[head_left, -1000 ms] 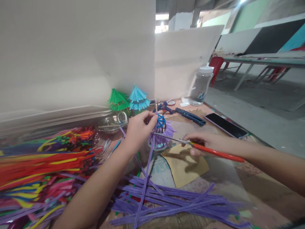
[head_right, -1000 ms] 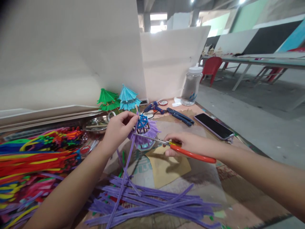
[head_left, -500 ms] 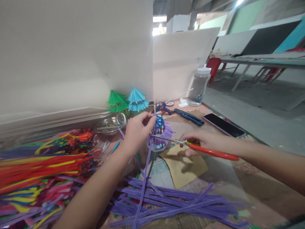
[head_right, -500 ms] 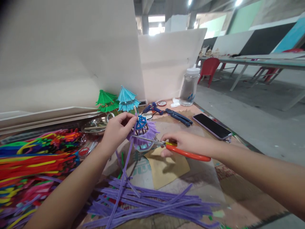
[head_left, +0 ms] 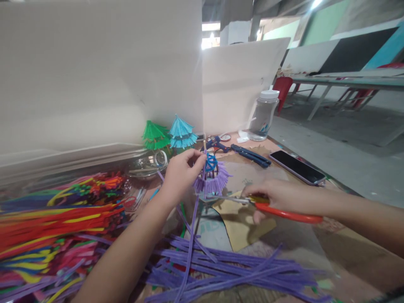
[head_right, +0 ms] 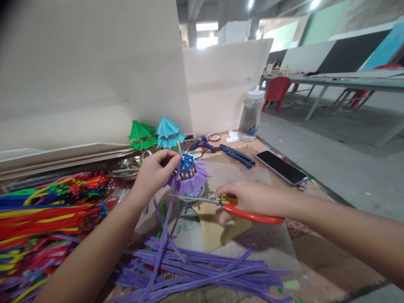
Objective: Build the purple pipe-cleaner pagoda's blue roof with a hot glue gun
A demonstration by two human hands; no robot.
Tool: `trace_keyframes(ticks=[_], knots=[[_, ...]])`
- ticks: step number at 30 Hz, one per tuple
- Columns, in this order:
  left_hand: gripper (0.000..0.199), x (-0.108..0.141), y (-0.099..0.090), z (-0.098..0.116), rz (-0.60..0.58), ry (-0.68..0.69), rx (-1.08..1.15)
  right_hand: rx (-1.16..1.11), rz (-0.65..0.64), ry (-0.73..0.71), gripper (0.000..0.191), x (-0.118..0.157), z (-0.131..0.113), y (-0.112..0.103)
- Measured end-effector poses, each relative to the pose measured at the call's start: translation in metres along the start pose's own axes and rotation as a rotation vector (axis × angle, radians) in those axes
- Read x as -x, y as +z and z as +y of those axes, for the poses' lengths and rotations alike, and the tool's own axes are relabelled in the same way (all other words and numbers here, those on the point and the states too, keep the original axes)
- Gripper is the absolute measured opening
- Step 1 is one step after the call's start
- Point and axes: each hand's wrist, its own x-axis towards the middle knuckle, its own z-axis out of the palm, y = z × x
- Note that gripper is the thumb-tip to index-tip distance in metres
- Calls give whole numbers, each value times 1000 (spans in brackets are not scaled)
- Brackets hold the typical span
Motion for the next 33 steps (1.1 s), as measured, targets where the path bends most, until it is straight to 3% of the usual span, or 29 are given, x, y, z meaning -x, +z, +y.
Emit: trace_keyframes(ticks=[4,10,15,19,22,23,26,28,30,33], knots=[[27,-1,-1,1,-18,-22,26,86,9,12,9,8,-2,15],[24,0,0,2,-3,-45,73,332,154,-90,34,-3,27,40],[25,1,1,0,7,-31,68,413,117,-163,46,2,32,40],[25,1,2,0,13,-23,48,381,99,-147,30,2,26,17],[24,1,2,1,12,-21,35,368,225,-61,29,-17,29,-15],[23,1,2,2,12,-20,34,385,269,-15,28,-27,32,-28],[23,1,2,2,8,-17,46,456,559,120,32,-65,44,-64],[24,1,1,2,0,-17,53,348,722,153,43,-92,52,-83],[24,0,1,1,-7,-18,59,311,767,193,52,-118,59,-97],[23,-1,1,1,-13,-24,78,245,759,236,46,-148,69,-108]])
